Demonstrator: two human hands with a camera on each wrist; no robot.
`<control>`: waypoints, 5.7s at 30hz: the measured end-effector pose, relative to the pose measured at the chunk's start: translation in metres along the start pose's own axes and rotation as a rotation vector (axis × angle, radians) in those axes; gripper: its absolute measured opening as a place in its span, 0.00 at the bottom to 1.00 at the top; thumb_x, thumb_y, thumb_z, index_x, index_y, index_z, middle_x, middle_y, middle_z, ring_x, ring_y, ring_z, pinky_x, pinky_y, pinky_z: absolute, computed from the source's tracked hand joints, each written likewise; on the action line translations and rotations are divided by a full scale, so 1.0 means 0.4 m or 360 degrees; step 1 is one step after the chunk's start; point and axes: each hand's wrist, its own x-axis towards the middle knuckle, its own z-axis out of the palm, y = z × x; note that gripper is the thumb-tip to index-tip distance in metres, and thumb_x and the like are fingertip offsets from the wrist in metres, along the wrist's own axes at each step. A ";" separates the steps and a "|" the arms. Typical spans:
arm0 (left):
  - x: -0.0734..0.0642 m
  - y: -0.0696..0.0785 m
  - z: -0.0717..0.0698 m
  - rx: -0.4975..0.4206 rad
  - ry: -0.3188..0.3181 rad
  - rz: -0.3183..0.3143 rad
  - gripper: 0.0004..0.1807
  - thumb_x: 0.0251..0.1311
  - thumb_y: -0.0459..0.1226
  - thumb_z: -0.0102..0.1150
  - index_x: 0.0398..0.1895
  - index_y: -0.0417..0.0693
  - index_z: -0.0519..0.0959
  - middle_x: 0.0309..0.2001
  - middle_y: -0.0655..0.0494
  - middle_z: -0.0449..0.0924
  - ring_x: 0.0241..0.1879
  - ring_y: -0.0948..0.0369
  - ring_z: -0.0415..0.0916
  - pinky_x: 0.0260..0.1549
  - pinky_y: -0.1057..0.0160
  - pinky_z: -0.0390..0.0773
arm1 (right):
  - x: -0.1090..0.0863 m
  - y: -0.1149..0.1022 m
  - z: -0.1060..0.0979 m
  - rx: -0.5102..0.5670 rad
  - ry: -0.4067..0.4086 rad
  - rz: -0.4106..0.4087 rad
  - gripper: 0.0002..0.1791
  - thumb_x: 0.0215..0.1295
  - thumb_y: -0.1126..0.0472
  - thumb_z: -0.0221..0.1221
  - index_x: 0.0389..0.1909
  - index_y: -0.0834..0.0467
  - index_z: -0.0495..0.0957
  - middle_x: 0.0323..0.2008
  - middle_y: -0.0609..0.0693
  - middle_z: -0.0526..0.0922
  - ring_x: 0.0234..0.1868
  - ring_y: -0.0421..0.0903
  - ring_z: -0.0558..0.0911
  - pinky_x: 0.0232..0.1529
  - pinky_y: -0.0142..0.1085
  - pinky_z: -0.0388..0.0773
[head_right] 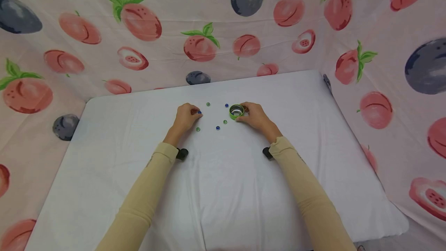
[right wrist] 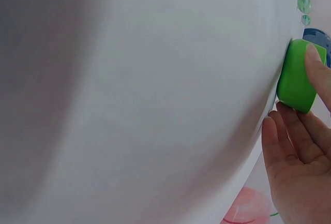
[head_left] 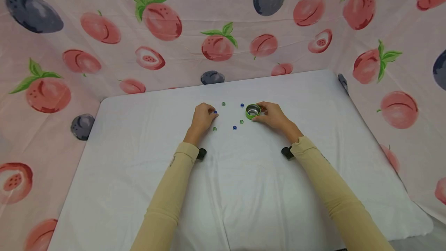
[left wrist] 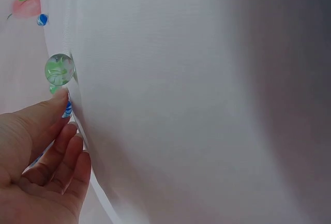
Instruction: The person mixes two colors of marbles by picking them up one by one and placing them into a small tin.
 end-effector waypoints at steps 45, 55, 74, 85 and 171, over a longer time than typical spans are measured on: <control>0.019 0.190 0.080 -0.0133 -0.0068 0.0295 0.13 0.69 0.34 0.69 0.50 0.33 0.87 0.47 0.41 0.84 0.50 0.49 0.81 0.53 0.56 0.82 | 0.003 -0.002 -0.002 -0.0002 0.0009 -0.0063 0.32 0.67 0.62 0.72 0.67 0.71 0.74 0.60 0.67 0.82 0.61 0.62 0.80 0.64 0.53 0.78; 0.014 0.202 0.120 -0.0176 -0.0084 0.0316 0.13 0.69 0.34 0.69 0.50 0.33 0.87 0.47 0.41 0.84 0.49 0.49 0.81 0.49 0.55 0.82 | -0.002 -0.004 -0.003 0.0016 0.0016 -0.0076 0.32 0.67 0.62 0.72 0.67 0.71 0.75 0.59 0.67 0.82 0.59 0.63 0.80 0.63 0.53 0.78; 0.014 0.190 0.111 -0.0098 -0.0065 0.0282 0.15 0.71 0.37 0.68 0.54 0.34 0.86 0.49 0.40 0.84 0.50 0.48 0.82 0.50 0.55 0.83 | 0.000 -0.003 0.000 -0.0001 0.0022 -0.0048 0.32 0.68 0.61 0.72 0.67 0.72 0.74 0.60 0.68 0.82 0.60 0.62 0.80 0.64 0.53 0.78; 0.031 0.157 0.061 -0.0055 -0.0023 0.0209 0.16 0.71 0.37 0.67 0.55 0.33 0.85 0.50 0.41 0.83 0.50 0.49 0.80 0.52 0.55 0.81 | -0.002 -0.008 -0.001 -0.0035 0.0008 0.0002 0.33 0.68 0.60 0.71 0.69 0.70 0.73 0.60 0.68 0.81 0.60 0.62 0.79 0.65 0.53 0.77; 0.010 0.193 0.126 -0.0143 -0.0099 0.0392 0.14 0.71 0.35 0.67 0.52 0.33 0.87 0.48 0.40 0.83 0.51 0.47 0.81 0.50 0.53 0.82 | 0.001 -0.001 0.002 -0.0042 0.0005 -0.0019 0.34 0.70 0.59 0.70 0.70 0.71 0.71 0.62 0.69 0.80 0.61 0.64 0.80 0.64 0.54 0.78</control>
